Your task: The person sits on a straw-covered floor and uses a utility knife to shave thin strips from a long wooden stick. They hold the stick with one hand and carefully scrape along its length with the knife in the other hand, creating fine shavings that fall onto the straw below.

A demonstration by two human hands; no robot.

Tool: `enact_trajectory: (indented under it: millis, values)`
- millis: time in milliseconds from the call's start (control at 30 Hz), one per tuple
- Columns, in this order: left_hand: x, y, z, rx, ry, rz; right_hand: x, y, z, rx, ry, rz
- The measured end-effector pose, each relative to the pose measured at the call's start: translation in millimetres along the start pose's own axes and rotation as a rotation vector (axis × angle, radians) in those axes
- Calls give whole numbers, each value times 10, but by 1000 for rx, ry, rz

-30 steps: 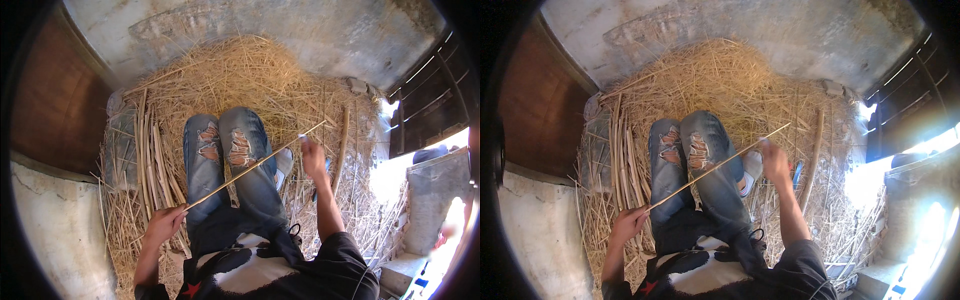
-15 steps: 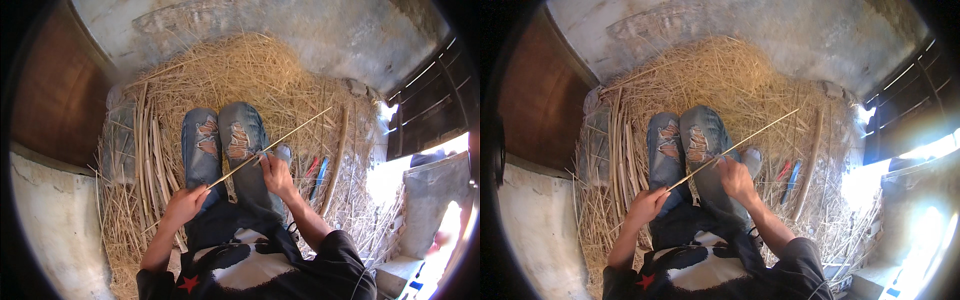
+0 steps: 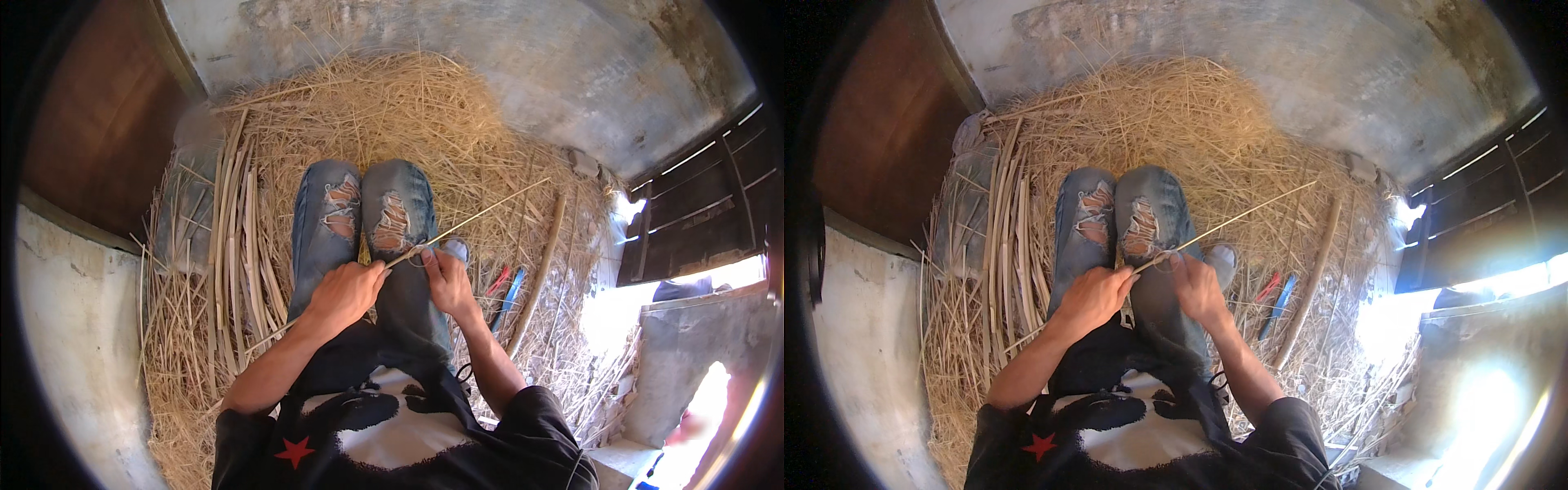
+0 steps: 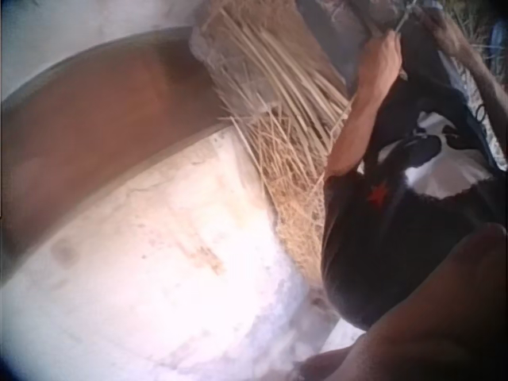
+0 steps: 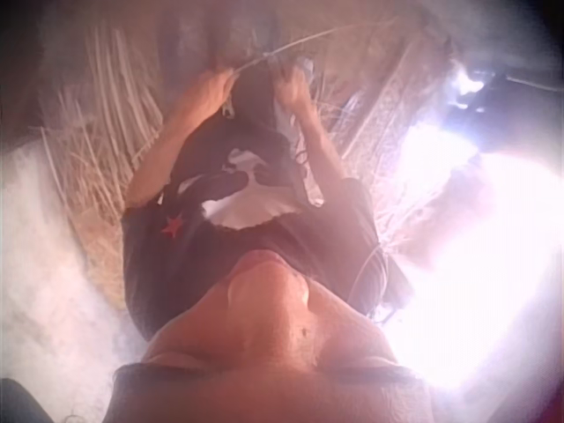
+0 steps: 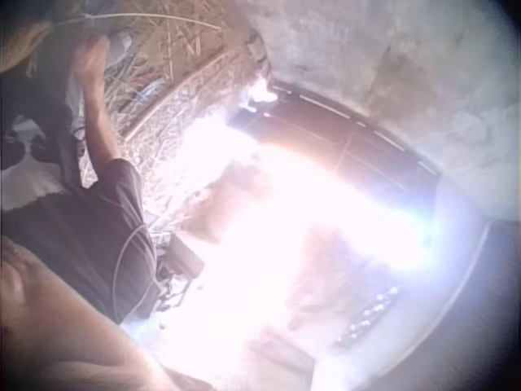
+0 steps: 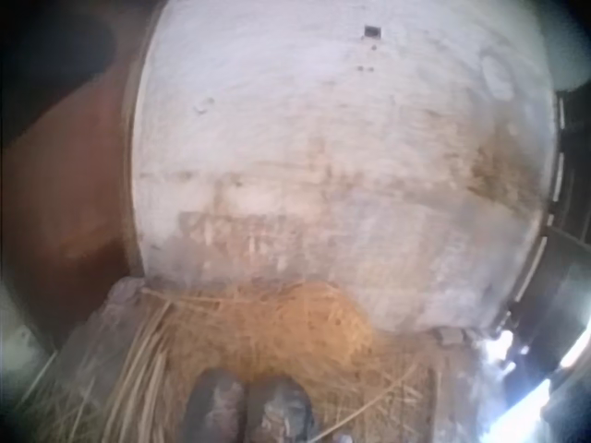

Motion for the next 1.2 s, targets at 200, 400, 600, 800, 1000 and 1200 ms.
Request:
enact_trajectory:
  millis: [200, 400, 600, 800, 1000, 1200]
  values:
    - [33, 31, 5, -36, -18, -5, 23, 92, -134, 32, -107, 32]
    - [60, 26, 94, -141, 2, -25, 24, 162, -504, 602, 57, 232]
    - [-124, 33, 221, -355, 56, -46, -8, -335, -720, 880, 244, -316]
    - [-205, -70, 163, -559, 15, 5, -69, -953, -449, 801, 50, -971]
    - [-225, -170, 24, -502, 95, -153, 102, -336, 173, 237, -10, -289]
    - [-235, -122, 108, -675, 13, -31, 140, -807, -250, 464, 89, -707]
Point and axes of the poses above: each hand's wrist, its own x-axis towards the middle knuckle, its own y-axis out of the palm, z = x × y, the point moved 8 cm from there along x, towards the middle knuckle, and after that the axes turned 2 degrees about z, right-handed, at the moved point
